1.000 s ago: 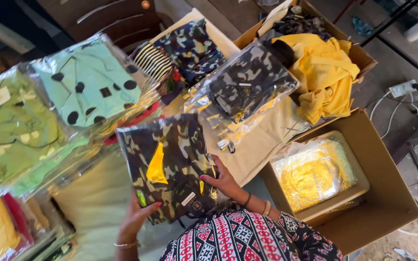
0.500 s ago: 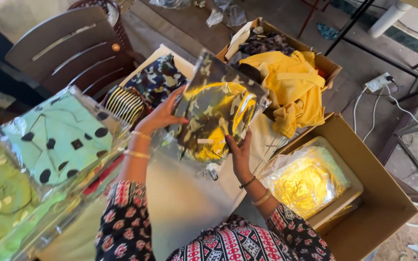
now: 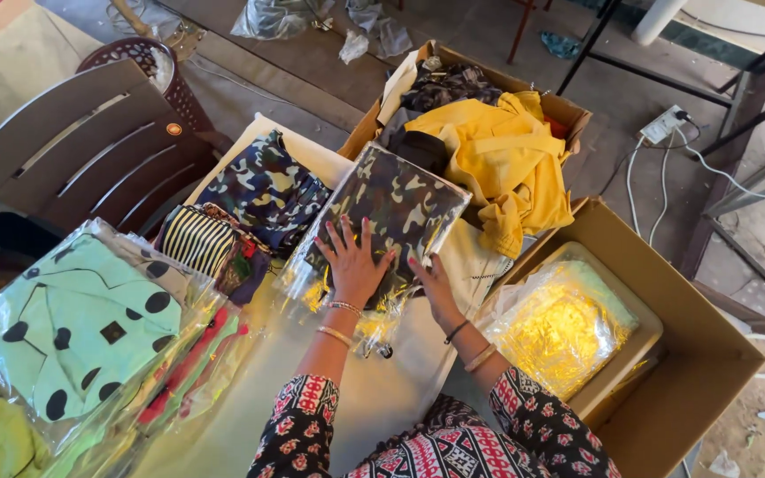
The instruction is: The person folds various clothing items, including camouflage shorts and beige shorts, on a table covered with a white cloth. They place the folded items into clear plastic bags and then put the packaged clothes into a cardboard box. The process is repeated for multiple items.
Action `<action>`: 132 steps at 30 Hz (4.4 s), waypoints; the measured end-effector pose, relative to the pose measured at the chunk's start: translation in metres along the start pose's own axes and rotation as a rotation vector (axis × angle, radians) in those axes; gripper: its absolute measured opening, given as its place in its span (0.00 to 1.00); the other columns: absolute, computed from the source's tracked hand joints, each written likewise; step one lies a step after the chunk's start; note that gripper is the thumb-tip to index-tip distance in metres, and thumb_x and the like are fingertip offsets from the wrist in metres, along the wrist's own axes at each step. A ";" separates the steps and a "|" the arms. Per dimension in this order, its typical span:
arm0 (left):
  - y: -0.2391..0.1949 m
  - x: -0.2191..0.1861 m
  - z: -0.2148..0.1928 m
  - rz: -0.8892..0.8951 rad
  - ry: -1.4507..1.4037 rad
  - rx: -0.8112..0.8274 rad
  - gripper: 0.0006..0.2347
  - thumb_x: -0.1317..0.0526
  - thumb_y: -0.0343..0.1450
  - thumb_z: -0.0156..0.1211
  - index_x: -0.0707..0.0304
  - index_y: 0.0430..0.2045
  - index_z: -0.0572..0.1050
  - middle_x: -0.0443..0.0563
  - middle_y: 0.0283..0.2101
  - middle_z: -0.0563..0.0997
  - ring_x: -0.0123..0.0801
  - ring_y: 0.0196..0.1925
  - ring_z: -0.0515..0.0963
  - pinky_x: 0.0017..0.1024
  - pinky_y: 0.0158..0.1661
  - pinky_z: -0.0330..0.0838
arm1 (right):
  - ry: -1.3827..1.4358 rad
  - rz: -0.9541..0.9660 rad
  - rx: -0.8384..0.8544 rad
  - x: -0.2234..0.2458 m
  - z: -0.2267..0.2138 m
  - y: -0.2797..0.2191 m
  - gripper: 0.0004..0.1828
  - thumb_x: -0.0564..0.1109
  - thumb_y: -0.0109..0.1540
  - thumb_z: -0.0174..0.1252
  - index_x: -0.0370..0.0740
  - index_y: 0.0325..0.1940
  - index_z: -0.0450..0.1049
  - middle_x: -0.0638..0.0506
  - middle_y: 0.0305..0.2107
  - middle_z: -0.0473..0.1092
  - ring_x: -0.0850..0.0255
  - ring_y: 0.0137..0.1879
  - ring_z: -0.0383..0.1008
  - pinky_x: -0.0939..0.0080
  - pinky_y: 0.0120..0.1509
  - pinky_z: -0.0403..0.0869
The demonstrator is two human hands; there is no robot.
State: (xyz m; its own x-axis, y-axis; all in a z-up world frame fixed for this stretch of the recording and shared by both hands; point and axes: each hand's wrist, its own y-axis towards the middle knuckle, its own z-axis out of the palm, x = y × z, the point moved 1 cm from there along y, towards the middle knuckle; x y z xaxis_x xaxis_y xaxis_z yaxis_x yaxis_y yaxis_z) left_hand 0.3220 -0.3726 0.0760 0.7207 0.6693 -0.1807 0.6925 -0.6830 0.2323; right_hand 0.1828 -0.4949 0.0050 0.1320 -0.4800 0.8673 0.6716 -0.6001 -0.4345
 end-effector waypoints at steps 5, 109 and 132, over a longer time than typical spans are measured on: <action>0.007 -0.005 -0.010 -0.047 0.022 0.067 0.38 0.32 0.69 0.49 0.57 0.71 0.58 0.70 0.73 0.54 0.74 0.75 0.44 0.75 0.64 0.29 | -0.138 -0.305 -0.115 0.002 -0.023 0.052 0.25 0.48 0.68 0.63 0.39 0.65 0.64 0.52 0.38 0.73 0.67 0.42 0.75 0.66 0.36 0.72; -0.308 0.061 -0.055 -0.312 -2.437 0.121 0.33 0.65 0.73 0.63 0.48 0.74 0.54 0.50 0.53 0.75 0.40 0.51 0.80 0.38 0.54 0.76 | 0.219 -0.055 0.722 0.058 0.040 -0.220 0.13 0.47 0.74 0.59 0.39 0.58 0.71 0.60 0.31 0.66 0.73 0.32 0.65 0.74 0.35 0.64; -0.424 0.102 -0.081 -0.622 -0.234 -0.066 0.15 0.58 0.60 0.70 0.61 0.39 0.80 0.63 0.54 0.72 0.62 0.59 0.67 0.58 0.57 0.60 | -0.512 -0.071 0.606 -0.130 0.046 -0.116 0.25 0.40 0.64 0.60 0.48 0.63 0.62 0.56 0.27 0.74 0.71 0.28 0.71 0.70 0.31 0.70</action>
State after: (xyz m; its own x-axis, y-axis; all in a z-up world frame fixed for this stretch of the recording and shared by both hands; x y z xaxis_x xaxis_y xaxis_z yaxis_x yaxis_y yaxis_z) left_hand 0.0990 0.0088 0.0362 0.1806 0.8465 -0.5008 0.9833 -0.1659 0.0742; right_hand 0.1217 -0.3334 -0.0464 0.2937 -0.0114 0.9558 0.9512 -0.0955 -0.2934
